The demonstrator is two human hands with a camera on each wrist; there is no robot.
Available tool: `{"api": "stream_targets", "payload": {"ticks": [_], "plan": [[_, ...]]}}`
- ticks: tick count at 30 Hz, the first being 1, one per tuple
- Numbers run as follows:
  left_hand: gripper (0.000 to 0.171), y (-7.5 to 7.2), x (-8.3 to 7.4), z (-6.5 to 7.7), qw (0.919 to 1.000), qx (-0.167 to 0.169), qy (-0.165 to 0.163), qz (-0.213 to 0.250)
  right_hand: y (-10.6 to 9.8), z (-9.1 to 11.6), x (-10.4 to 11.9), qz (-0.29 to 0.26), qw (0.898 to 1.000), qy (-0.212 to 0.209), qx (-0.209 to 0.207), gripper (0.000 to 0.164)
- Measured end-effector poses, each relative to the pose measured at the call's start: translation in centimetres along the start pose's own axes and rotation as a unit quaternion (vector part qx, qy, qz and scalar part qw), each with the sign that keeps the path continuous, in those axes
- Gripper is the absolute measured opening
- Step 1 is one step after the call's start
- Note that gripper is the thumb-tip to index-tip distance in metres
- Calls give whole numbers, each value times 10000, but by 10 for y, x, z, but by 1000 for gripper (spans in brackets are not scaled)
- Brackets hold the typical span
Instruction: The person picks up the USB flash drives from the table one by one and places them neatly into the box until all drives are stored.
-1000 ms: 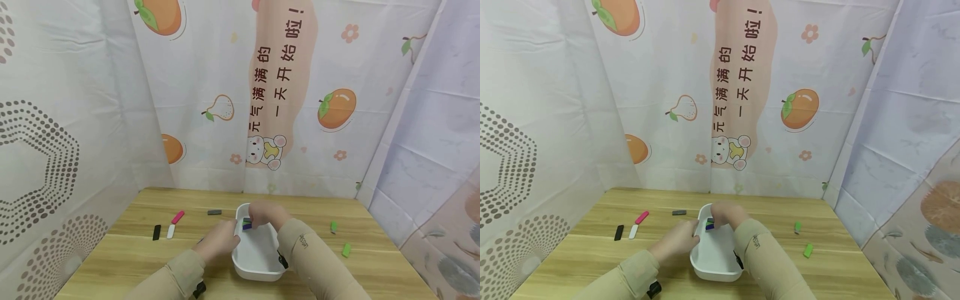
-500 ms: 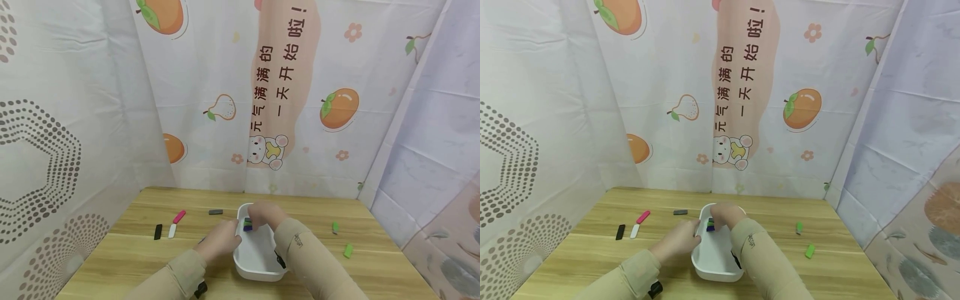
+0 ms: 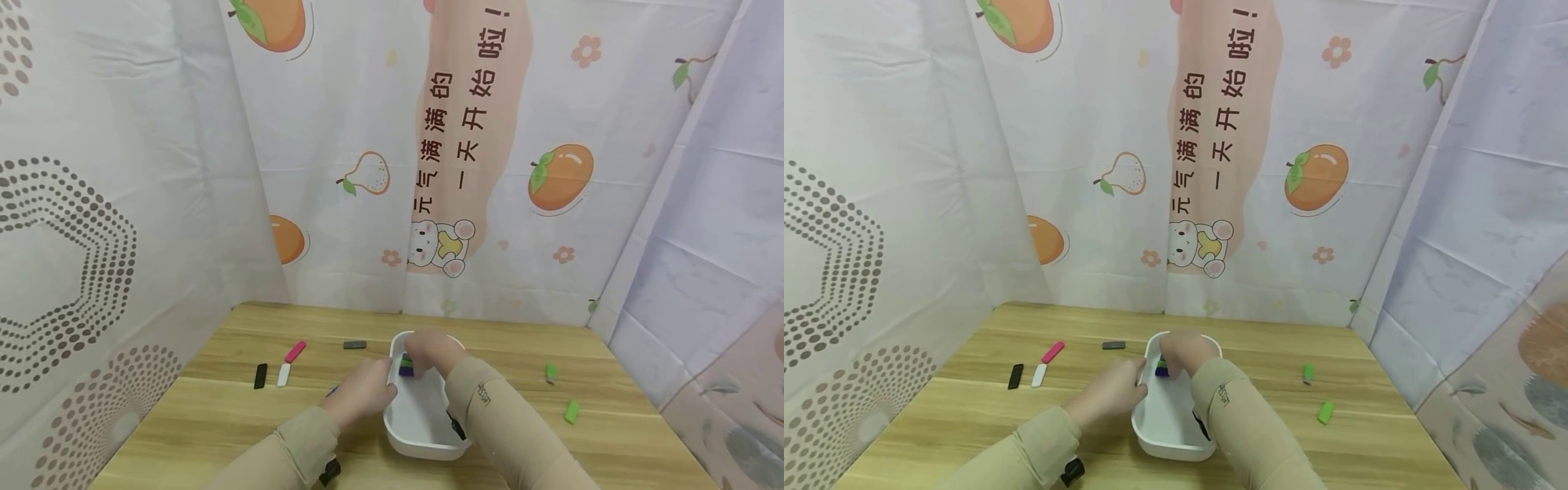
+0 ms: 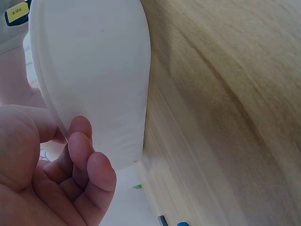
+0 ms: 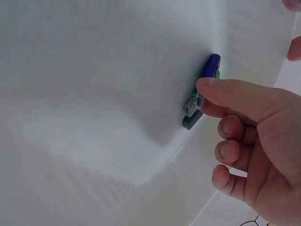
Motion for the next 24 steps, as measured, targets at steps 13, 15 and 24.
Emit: {"api": "stream_targets", "payload": {"ticks": [13, 15, 24], "plan": [[38, 1, 0, -1, 9999, 17, -21, 97, 2, 0, -4, -319, 9990, 321, -38, 26], [39, 2, -1, -1, 10000, 9, -27, 69, 1, 1, -6, -384, 9987, 330, -43, 26], [40, 3, 0, -1, 10000, -15, -94, -13, -12, 11, -21, -1303, 9910, 35, -310, 21]]}}
Point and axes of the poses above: each hand's wrist, its own z-axis away from the middle knuckle, its own y-axis out of the palm, x = y × z, the point moved 1 cm from there along -z, towards the middle knuckle, and after that the axes turned 10 degrees about -z, right-handed, at the moved point
